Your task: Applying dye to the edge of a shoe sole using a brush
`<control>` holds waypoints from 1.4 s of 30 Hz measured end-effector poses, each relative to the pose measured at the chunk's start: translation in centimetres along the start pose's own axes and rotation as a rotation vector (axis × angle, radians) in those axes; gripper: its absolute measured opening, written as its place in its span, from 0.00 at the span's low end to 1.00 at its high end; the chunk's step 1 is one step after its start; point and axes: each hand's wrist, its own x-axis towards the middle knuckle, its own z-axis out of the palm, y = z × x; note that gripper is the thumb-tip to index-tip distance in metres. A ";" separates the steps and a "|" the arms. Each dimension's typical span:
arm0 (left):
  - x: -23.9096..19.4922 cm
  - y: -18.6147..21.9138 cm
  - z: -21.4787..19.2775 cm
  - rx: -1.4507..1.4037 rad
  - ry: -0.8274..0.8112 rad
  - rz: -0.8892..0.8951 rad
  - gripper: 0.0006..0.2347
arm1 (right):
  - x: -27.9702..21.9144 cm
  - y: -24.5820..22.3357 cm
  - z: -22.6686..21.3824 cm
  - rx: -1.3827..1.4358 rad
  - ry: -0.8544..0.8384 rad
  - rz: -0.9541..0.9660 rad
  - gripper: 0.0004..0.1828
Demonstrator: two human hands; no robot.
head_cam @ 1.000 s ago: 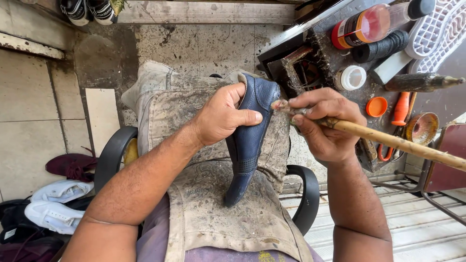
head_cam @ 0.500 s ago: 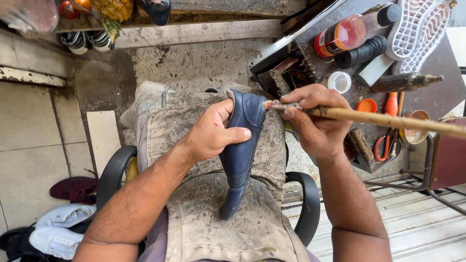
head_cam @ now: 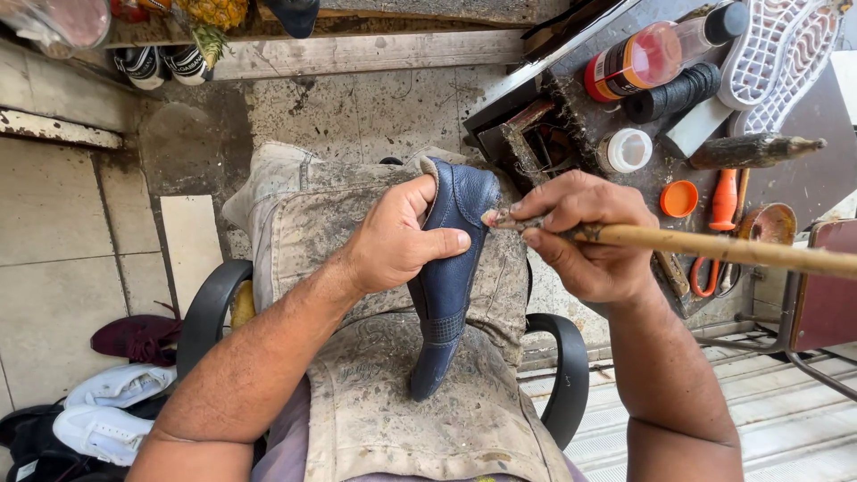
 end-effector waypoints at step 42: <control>-1.5 0.0 -2.0 -0.314 -0.313 0.411 0.20 | -1.7 0.2 5.3 0.388 0.515 -0.047 0.13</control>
